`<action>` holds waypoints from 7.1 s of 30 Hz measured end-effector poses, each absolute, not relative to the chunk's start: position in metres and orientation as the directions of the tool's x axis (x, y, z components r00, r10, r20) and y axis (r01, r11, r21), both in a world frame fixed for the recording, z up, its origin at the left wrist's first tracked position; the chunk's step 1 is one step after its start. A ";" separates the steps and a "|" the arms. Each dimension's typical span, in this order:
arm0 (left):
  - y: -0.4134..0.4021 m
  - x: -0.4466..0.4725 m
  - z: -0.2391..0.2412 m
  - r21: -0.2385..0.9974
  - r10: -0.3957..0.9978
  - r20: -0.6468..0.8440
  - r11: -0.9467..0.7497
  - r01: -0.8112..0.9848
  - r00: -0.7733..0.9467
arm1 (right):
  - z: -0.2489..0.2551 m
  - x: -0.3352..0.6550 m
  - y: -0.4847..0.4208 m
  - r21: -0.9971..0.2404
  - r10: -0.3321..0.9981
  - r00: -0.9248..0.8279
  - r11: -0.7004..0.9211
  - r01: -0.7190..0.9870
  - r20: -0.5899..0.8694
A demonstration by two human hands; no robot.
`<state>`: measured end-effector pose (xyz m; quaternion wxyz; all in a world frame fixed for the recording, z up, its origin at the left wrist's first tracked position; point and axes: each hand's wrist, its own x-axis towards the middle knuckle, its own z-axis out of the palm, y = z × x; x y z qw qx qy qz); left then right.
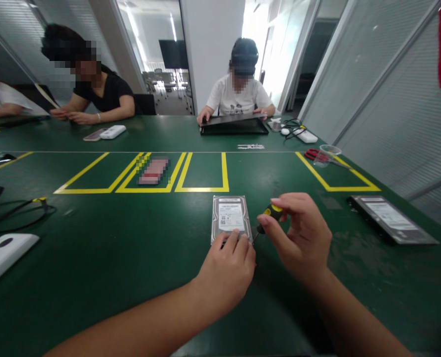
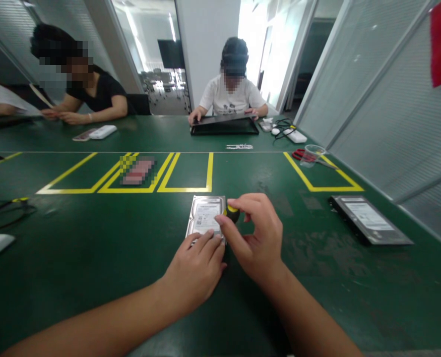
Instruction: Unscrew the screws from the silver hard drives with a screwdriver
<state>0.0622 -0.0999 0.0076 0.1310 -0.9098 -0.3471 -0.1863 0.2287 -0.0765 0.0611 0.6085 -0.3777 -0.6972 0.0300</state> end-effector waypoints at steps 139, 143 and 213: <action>-0.102 0.061 0.012 0.017 0.647 0.396 -0.714 0.700 0.651 | 0.071 0.230 -0.075 -0.388 0.526 -0.024 0.658 0.645 0.850; -0.102 0.061 0.011 0.012 0.641 0.402 -0.718 0.696 0.654 | 0.073 0.231 -0.076 -0.435 0.582 -0.050 0.658 0.614 0.811; -0.100 0.062 0.012 -0.018 0.622 0.431 -0.718 0.695 0.654 | 0.070 0.228 -0.074 -0.420 0.534 0.015 0.647 0.636 0.845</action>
